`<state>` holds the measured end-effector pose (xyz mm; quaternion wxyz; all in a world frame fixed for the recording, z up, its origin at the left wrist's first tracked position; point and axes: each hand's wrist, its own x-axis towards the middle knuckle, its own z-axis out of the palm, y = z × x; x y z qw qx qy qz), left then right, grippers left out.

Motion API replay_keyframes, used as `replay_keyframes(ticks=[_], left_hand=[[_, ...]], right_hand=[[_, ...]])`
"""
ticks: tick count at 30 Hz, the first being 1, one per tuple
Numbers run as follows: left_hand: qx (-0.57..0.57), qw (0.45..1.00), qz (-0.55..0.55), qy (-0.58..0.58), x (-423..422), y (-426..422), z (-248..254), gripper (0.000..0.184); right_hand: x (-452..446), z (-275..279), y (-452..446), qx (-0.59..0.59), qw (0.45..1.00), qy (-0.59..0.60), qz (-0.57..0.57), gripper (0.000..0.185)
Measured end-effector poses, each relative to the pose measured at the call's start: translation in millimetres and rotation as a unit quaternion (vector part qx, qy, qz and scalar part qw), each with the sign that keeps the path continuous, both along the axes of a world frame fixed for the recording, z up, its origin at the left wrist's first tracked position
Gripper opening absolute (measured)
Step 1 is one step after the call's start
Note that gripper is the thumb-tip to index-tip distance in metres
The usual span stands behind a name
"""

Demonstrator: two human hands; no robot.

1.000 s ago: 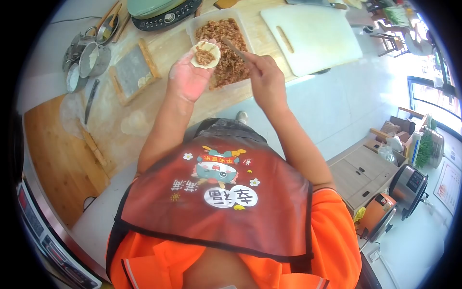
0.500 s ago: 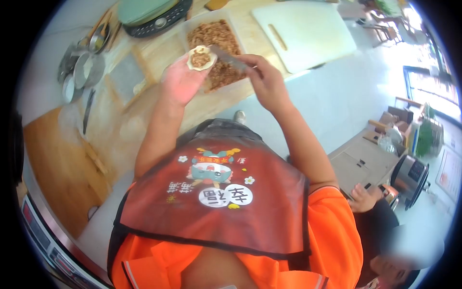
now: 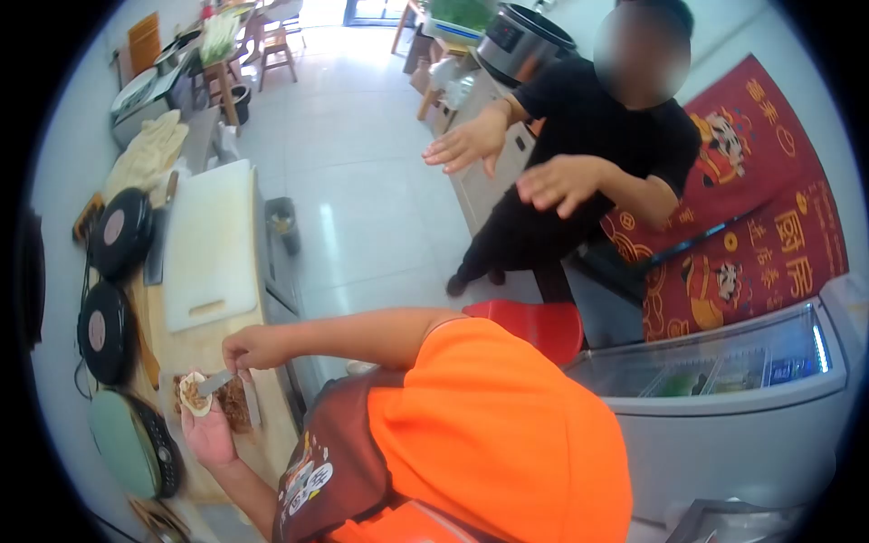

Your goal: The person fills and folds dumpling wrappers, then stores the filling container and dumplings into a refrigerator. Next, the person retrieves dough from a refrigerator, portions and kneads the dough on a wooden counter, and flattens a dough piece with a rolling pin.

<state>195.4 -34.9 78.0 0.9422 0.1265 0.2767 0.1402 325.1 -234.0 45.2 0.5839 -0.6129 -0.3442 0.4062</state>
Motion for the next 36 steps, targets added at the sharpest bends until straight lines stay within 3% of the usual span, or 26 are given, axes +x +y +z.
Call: replay_keyframes(ticks=[7, 9, 20, 23, 25, 26, 27, 29, 30, 31, 33, 36], left_hand=[[-0.011, 0.998, -0.057, -0.03, 28, -19, -1, 0.048], [-0.024, 0.996, -0.071, -0.042, 32, -16, -8, 0.048], [-0.02, 0.998, -0.052, -0.019, 35, -15, -6, 0.046], [-0.02, 0.999, -0.029, 0.007, 36, -17, 1, 0.045], [-0.022, 0.999, 0.001, 0.034, 34, -13, 4, 0.045], [-0.031, 0.996, -0.067, -0.057, 21, 9, -20, 0.045], [-0.012, 0.989, -0.09, -0.12, -28, 29, -19, 0.045], [0.159, 0.954, -0.139, -0.213, -72, 44, -42, 0.048], [0.064, 0.977, -0.07, -0.189, -87, 45, -56, 0.047], [0.186, 0.962, -0.069, -0.186, -73, 45, -77, 0.045], [-0.015, 0.996, 0.027, -0.083, -52, 33, -74, 0.047], [0.038, 0.995, 0.092, -0.01, -79, 19, -37, 0.052]], right_hand=[[7, 8, -45, -0.043, 0.997, -0.002, -0.065, 0.011], [8, -3, -50, -0.005, 0.996, -0.015, -0.084, 0.011], [4, 13, -60, -0.022, 0.994, 0.033, -0.098, 0.011], [10, -17, -50, -0.009, 0.995, 0.024, -0.099, 0.013], [15, -13, -47, -0.009, 0.991, -0.069, -0.115, 0.014], [3, -14, -33, 0.001, 0.991, -0.088, -0.1, 0.015], [-18, -9, -10, -0.071, 0.994, -0.056, -0.068, 0.021], [-23, -26, 16, -0.143, 0.969, -0.201, -0.004, 0.025], [-26, -33, 25, -0.172, 0.946, -0.273, 0.026, 0.028], [-9, -14, 25, -0.201, 0.9, -0.387, -0.003, 0.025], [8, -19, 37, -0.208, 0.815, -0.541, 0.024, 0.009], [13, -40, 73, -0.107, 0.807, -0.575, 0.082, 0.015]])
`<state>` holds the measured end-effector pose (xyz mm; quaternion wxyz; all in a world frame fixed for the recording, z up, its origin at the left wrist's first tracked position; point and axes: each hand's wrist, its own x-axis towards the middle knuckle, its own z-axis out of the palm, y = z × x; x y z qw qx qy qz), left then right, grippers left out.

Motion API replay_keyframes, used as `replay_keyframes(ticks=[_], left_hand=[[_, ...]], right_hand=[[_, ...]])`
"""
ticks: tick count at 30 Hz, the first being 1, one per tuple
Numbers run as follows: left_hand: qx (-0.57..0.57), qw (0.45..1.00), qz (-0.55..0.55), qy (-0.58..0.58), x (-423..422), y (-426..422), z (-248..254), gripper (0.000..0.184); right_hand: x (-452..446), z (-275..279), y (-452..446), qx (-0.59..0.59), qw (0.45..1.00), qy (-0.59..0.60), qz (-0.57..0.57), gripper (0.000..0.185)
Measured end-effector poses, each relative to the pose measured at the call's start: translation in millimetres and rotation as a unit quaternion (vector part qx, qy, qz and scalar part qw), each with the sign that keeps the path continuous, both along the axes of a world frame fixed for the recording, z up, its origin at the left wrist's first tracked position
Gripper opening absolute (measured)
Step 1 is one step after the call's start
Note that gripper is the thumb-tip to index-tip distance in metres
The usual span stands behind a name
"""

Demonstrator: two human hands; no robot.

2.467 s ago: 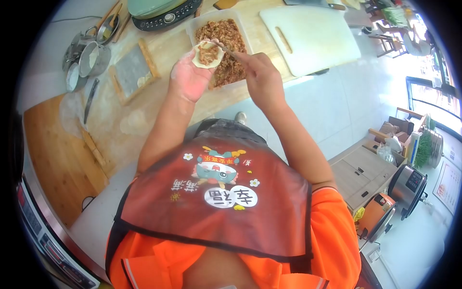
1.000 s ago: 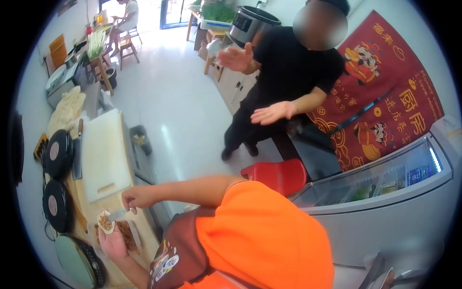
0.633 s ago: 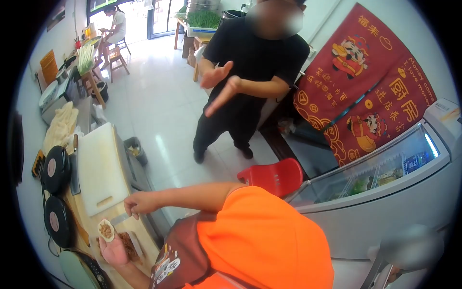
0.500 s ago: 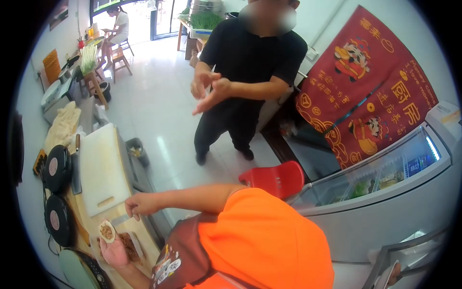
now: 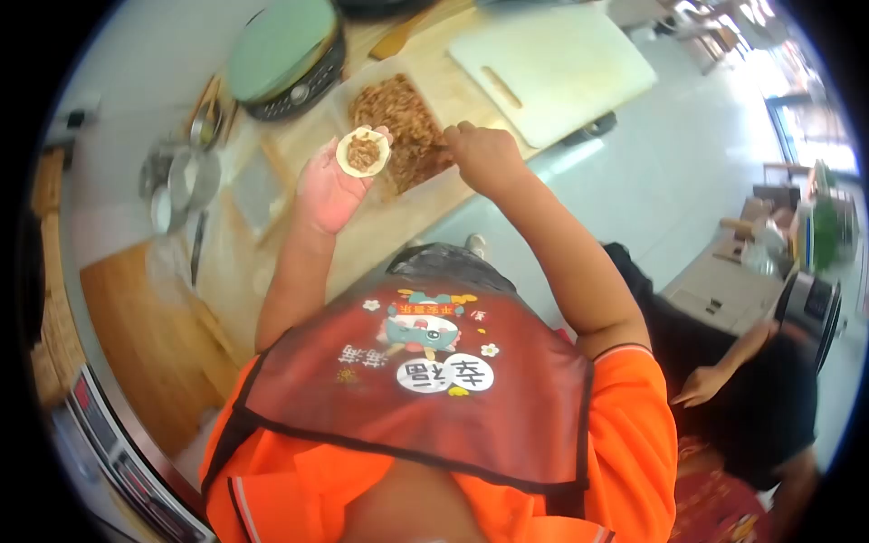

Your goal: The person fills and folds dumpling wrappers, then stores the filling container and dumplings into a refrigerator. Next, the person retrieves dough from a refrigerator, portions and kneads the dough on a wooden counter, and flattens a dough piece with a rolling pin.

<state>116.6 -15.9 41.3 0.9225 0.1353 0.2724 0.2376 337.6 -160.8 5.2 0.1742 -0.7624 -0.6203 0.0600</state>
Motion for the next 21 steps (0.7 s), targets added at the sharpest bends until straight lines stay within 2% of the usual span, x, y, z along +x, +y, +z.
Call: replay_keyframes(ticks=[2, 4, 7, 10, 11, 13, 14, 17, 18, 19, 21], left_hand=[[0.009, 0.998, 0.046, 0.051, -4, -13, 0, 0.05], [0.005, 0.996, 0.073, 0.051, -13, -15, -1, 0.049], [-0.004, 0.993, 0.1, 0.063, -16, -21, -12, 0.048], [0.018, 0.993, 0.114, 0.023, -17, -17, -20, 0.046], [0.023, 0.993, 0.114, 0.006, -19, -20, -26, 0.046], [0.042, 0.992, 0.116, 0.002, -16, -21, -26, 0.046], [0.049, 0.992, 0.113, 0.002, -15, -23, -27, 0.046], [0.014, 0.994, 0.105, 0.005, -2, -26, -25, 0.047], [0.018, 0.994, 0.104, -0.018, 3, -21, -20, 0.047], [0.014, 0.994, 0.103, -0.037, 4, -23, -17, 0.047], [0.016, 0.995, 0.088, -0.039, 0, -32, -11, 0.045]], right_hand=[[2, -7, 4, 0.023, 0.999, 0.025, 0.035, 0.019], [5, 19, 6, -0.009, 0.998, 0.056, 0.028, 0.024], [16, 36, 2, -0.141, 0.99, 0.014, -0.008, 0.023], [31, 20, -4, -0.107, 0.976, 0.19, -0.017, 0.019], [30, 18, -5, -0.1, 0.944, 0.314, -0.027, 0.016], [28, 29, -5, -0.086, 0.831, 0.547, -0.054, 0.011], [18, 33, -5, -0.064, 0.846, 0.529, -0.037, 0.008], [-2, 29, 3, 0.014, 0.843, 0.532, 0.074, 0.01], [-6, 38, 5, -0.029, 0.837, 0.541, 0.077, 0.01], [-4, 32, 6, -0.009, 0.872, 0.478, 0.101, 0.007], [5, 49, 2, -0.106, 0.798, 0.593, 0.035, 0.005]])
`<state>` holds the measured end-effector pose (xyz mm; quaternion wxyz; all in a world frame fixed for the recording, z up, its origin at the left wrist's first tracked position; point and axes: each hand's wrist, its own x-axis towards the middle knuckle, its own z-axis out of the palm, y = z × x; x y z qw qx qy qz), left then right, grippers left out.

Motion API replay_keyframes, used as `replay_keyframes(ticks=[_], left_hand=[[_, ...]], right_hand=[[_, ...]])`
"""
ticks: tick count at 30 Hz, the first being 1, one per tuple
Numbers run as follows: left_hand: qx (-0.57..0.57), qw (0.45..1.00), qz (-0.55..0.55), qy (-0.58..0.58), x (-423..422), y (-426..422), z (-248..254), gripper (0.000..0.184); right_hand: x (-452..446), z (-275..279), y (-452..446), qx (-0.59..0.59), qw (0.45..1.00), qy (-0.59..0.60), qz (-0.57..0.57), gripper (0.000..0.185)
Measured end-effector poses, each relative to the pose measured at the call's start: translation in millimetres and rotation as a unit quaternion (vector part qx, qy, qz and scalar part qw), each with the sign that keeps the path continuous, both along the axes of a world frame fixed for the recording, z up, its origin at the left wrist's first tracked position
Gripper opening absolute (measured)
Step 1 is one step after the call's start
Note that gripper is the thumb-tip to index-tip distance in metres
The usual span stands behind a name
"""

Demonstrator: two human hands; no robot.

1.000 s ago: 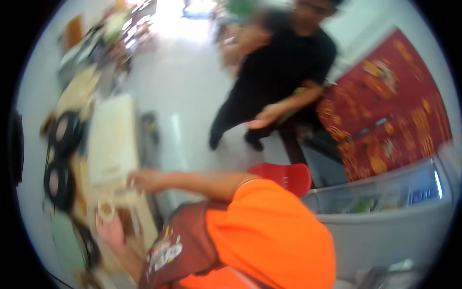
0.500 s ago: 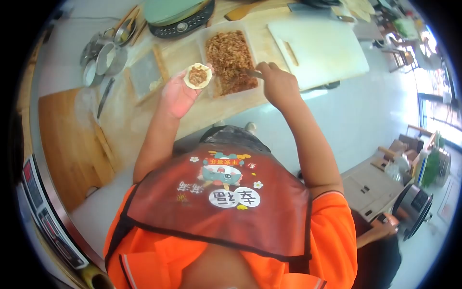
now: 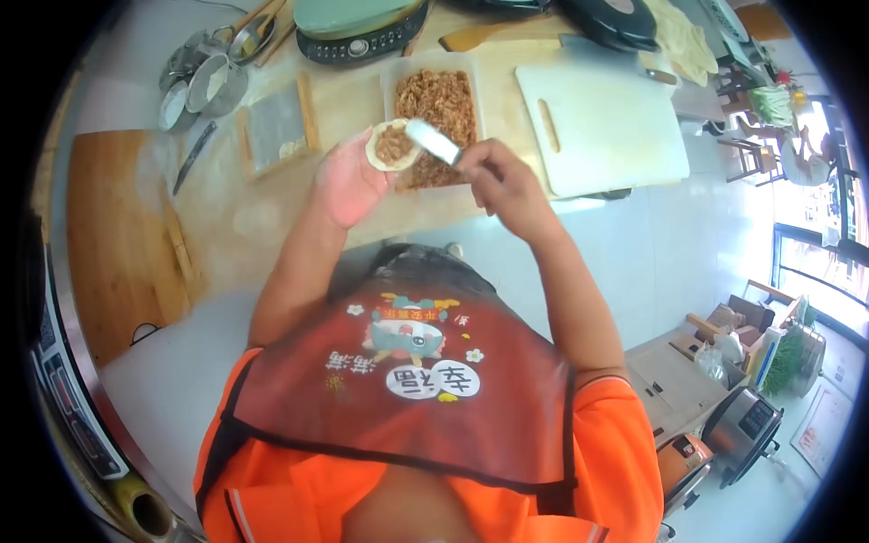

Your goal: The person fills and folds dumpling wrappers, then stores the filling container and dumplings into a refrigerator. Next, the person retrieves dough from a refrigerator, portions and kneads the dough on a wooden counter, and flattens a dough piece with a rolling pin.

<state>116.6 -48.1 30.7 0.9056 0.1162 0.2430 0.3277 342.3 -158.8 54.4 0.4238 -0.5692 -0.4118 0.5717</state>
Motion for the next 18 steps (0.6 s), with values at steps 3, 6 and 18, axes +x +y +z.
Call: replay_keyframes(ticks=[3, 6, 18], left_hand=[[0.04, 0.998, -0.057, 0.003, 0, 1, 11, 0.042], [0.054, 0.993, -0.105, -0.025, 0, 1, 4, 0.043], [0.197, 0.963, -0.153, 0.099, -16, -10, 42, 0.041]], right_hand=[[7, 5, 9, 0.149, 0.989, -0.017, 0.005, 0.008], [-5, 29, 14, 0.23, 0.941, -0.242, 0.048, 0.017], [-58, 58, 36, 0.375, 0.832, -0.406, 0.042, 0.014]])
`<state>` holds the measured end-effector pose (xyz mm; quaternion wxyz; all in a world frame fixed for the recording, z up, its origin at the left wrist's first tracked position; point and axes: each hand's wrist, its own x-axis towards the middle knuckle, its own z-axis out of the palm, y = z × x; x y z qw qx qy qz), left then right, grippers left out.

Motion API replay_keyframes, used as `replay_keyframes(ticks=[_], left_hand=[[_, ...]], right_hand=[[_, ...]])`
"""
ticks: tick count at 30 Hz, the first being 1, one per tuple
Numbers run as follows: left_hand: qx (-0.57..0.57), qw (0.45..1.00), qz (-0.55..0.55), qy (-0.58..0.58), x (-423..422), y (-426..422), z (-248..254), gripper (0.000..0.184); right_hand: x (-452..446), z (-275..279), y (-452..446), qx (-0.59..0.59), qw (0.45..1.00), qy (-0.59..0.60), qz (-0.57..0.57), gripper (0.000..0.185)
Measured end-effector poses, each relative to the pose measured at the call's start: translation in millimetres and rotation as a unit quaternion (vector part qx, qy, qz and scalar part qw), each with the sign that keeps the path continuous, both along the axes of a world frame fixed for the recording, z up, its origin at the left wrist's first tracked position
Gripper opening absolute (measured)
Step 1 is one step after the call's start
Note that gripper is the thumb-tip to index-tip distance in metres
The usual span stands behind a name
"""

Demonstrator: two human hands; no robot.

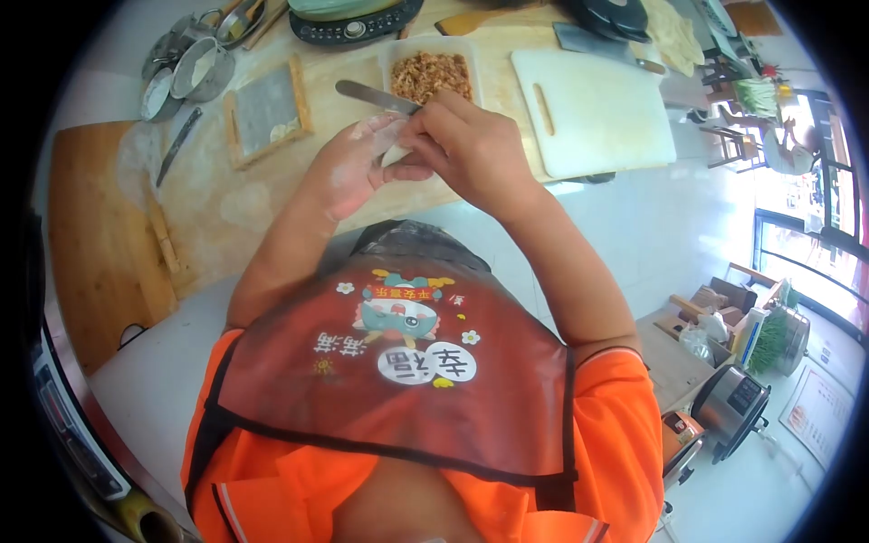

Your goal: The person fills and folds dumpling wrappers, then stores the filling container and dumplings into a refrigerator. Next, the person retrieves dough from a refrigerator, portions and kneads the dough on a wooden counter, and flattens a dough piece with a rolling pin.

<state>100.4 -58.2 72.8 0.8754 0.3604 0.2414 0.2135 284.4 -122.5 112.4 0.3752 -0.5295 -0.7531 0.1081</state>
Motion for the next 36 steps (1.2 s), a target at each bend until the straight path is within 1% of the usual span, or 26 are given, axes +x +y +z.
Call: replay_keyframes(ticks=[3, 6, 9, 11, 12, 14, 15, 18, 19, 22, 23, 26, 27, 28, 30, 31, 33, 34, 36], left_hand=[[-0.021, 0.998, 0.022, -0.056, -8, -2, 21, 0.041], [0.14, 0.986, 0.031, -0.085, -17, -9, 25, 0.041], [0.212, 0.977, 0.024, -0.012, -28, -11, 49, 0.048], [0.283, 0.957, 0.061, 0.005, -30, -11, 61, 0.053], [0.316, 0.945, 0.08, 0.014, -31, -13, 66, 0.056], [0.32, 0.942, 0.097, 0.009, -36, -22, 100, 0.066], [0.323, 0.941, 0.105, 0.006, -39, -25, 113, 0.07], [0.486, 0.859, 0.112, -0.119, -48, -8, 100, 0.075], [0.439, 0.867, 0.13, -0.197, -40, -8, 86, 0.081], [0.368, 0.897, 0.148, -0.196, -34, -14, 67, 0.084], [0.361, 0.897, 0.162, -0.196, -28, -15, 63, 0.076], [0.313, 0.919, 0.196, -0.135, -23, -23, 64, 0.064], [0.42, 0.863, 0.28, -0.01, -22, -25, 66, 0.048], [0.464, 0.829, 0.31, 0.034, -23, -28, 64, 0.044], [0.547, 0.746, 0.36, 0.12, -24, -30, 61, 0.038], [0.579, 0.709, 0.385, 0.116, -23, -29, 57, 0.032], [0.537, 0.755, 0.369, 0.073, -18, -26, 44, 0.032], [0.516, 0.778, 0.357, 0.048, -14, -26, 41, 0.033], [0.546, 0.762, 0.341, 0.069, -11, -23, 40, 0.036]], right_hand=[[-15, 7, 6, 0.01, 0.999, 0.014, -0.04, 0.017], [-25, 22, 8, 0.019, 0.998, 0.026, -0.048, 0.019], [-37, 45, 7, 0.023, 0.997, 0.069, -0.039, 0.018], [-45, 63, 4, 0.012, 0.994, 0.103, -0.041, 0.018], [-44, 66, 4, 0.002, 0.992, 0.127, -0.017, 0.017], [-37, 73, 7, -0.018, 0.984, 0.173, 0.032, 0.014], [-45, 87, 1, -0.069, 0.956, 0.283, 0.046, 0.01], [-52, 109, -3, -0.031, 0.955, 0.292, 0.04, 0.012], [-51, 107, -1, -0.027, 0.957, 0.284, 0.046, 0.014], [-57, 99, 2, -0.04, 0.97, 0.235, 0.039, 0.015], [-59, 96, 1, -0.04, 0.975, 0.217, 0.028, 0.015], [-66, 99, -5, -0.06, 0.975, 0.214, 0.005, 0.015], [-61, 92, -4, -0.068, 0.979, 0.194, -0.015, 0.014], [-60, 89, -4, -0.088, 0.975, 0.203, -0.026, 0.014], [-56, 82, -8, -0.121, 0.954, 0.274, 0.005, 0.013], [-56, 78, -8, -0.122, 0.956, 0.268, -0.003, 0.012], [-51, 70, -11, -0.122, 0.959, 0.254, -0.029, 0.01], [-50, 70, -11, -0.071, 0.976, 0.205, -0.029, 0.01], [-51, 71, -6, 0.028, 0.994, 0.103, -0.026, 0.008]])
